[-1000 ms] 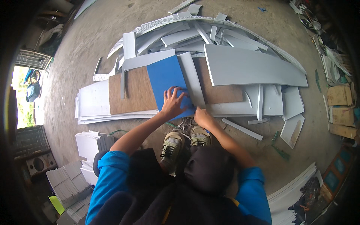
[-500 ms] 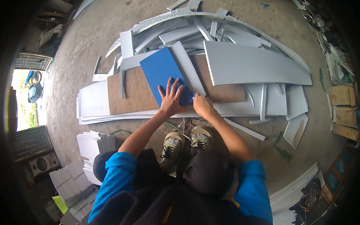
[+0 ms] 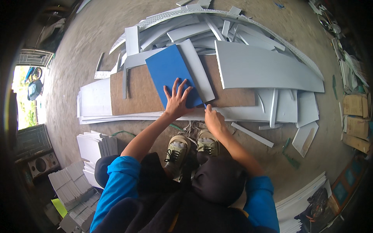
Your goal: The person uses a utility knife to cut white foam sheets to size, using a blue rectangular board as a template. They repeatedly align the template, score the foam along the edges, and separate the cut pieces, stacking the finished items.
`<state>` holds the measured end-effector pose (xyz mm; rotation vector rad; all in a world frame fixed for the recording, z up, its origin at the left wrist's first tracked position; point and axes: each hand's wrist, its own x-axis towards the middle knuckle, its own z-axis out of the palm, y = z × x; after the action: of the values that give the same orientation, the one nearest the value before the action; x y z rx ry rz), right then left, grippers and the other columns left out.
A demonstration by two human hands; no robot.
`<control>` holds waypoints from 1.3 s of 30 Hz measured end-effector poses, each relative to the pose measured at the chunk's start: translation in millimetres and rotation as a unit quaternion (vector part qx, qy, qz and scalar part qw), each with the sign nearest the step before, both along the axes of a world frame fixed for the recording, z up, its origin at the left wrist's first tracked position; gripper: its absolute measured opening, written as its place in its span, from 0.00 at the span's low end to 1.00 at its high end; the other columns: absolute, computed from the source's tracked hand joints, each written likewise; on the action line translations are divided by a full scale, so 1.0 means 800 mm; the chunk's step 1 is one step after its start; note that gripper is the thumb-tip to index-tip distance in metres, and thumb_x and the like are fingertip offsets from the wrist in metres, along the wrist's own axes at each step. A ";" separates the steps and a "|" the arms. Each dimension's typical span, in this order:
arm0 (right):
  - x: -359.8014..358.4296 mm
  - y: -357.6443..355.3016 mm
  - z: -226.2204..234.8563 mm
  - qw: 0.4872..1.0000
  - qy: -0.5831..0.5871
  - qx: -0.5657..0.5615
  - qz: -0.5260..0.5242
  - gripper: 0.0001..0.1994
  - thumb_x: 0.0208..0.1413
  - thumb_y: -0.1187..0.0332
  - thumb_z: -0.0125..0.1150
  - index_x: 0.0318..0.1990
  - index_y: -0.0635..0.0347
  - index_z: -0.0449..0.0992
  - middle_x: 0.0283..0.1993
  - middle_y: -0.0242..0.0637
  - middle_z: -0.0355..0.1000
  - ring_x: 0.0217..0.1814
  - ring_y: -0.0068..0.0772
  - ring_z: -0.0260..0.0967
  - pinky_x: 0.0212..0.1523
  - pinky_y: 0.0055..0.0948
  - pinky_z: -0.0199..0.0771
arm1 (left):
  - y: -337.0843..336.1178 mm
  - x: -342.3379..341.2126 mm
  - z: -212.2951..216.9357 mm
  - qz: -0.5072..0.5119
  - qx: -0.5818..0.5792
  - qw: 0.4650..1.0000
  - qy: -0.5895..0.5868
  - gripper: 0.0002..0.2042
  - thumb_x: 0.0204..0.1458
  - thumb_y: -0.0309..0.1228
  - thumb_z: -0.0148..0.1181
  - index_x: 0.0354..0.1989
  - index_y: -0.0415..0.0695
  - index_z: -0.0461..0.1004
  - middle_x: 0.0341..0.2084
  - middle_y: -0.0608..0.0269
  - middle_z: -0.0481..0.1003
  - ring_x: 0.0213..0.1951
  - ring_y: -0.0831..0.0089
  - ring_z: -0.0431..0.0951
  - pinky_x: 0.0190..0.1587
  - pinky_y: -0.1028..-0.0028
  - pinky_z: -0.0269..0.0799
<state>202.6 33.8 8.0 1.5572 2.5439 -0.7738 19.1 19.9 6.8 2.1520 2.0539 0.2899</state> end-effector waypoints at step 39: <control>-0.020 0.035 0.010 0.996 -0.025 -0.087 0.021 0.11 0.57 0.66 0.38 0.38 0.68 0.60 0.22 0.59 0.68 0.30 0.60 0.69 0.28 0.49 0.70 | 0.102 -0.053 0.027 0.200 -0.264 0.942 -0.053 0.65 0.11 0.50 0.73 0.63 0.60 0.33 0.62 0.57 0.26 0.57 0.53 0.53 0.43 0.37 0.58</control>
<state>186.4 61.6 15.9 1.4470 2.3931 -0.9107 -23.1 101.3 28.4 1.3784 2.1754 -0.0991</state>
